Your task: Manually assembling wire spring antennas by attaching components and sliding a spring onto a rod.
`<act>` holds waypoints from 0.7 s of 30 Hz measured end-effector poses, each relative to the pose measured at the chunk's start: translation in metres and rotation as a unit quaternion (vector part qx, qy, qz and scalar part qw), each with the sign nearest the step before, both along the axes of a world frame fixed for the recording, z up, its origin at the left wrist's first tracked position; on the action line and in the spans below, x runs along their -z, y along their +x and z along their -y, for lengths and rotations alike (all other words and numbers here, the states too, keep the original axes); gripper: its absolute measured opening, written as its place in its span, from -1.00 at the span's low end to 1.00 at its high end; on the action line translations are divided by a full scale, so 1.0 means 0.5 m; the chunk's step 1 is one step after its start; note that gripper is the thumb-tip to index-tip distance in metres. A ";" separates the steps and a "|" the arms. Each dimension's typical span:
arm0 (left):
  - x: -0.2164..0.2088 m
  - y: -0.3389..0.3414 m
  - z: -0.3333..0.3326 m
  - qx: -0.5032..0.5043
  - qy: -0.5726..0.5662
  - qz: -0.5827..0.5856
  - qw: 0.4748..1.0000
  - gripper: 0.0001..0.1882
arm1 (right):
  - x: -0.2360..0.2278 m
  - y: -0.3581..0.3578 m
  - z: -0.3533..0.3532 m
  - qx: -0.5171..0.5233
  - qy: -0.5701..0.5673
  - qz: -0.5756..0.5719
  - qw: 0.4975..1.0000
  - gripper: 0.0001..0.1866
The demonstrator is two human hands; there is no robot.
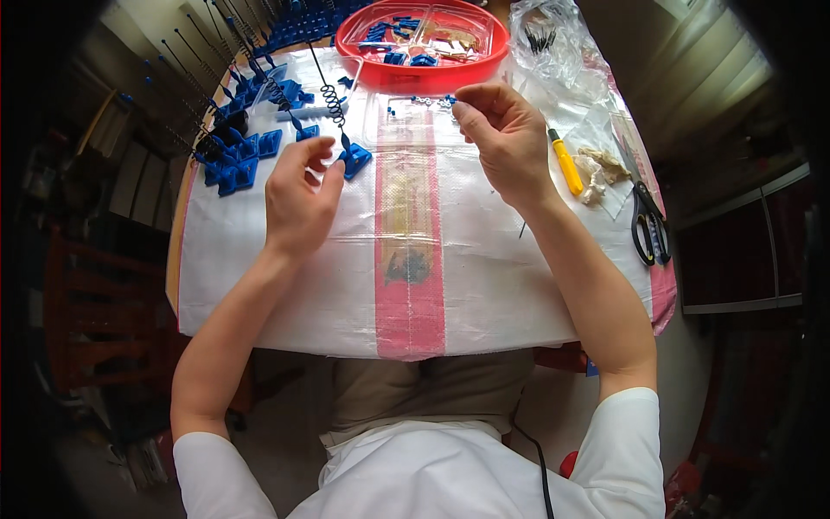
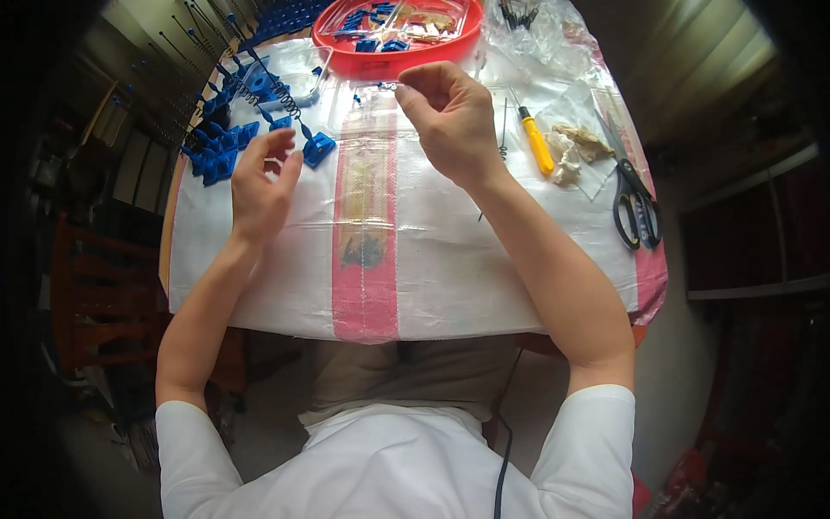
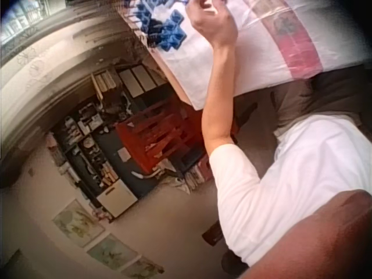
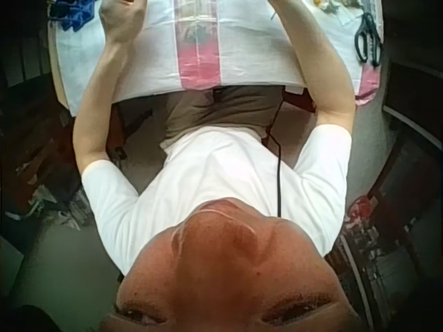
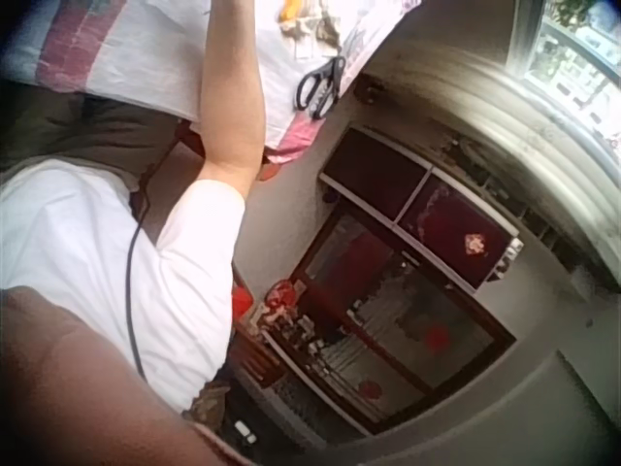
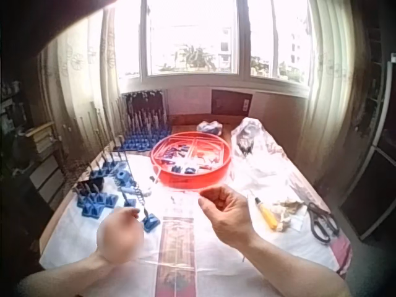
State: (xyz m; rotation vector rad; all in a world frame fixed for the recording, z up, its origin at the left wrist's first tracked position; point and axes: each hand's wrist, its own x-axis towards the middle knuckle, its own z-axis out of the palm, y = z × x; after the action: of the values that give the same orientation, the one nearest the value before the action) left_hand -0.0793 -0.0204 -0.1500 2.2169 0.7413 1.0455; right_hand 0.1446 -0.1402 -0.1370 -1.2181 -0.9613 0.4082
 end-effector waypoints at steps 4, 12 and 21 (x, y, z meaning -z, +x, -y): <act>0.032 0.018 -0.055 -0.005 -0.059 -0.010 0.998 -0.64 | 0.004 -0.008 0.005 -0.020 -0.030 0.021 0.999 -0.82; 0.030 0.027 -0.064 0.030 -0.189 -0.038 0.981 -0.79 | 0.008 -0.024 0.010 -0.062 -0.078 0.040 0.994 -0.79; -0.045 0.058 0.024 0.127 -0.097 -0.071 0.985 -0.89 | 0.004 -0.049 0.021 -0.121 -0.117 0.072 0.983 -0.69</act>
State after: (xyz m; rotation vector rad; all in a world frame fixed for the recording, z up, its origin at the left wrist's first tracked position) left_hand -0.0503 -0.0325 -0.1276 2.1624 0.5745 0.6674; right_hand 0.1203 -0.1507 -0.1391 -1.3613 -1.2186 0.6454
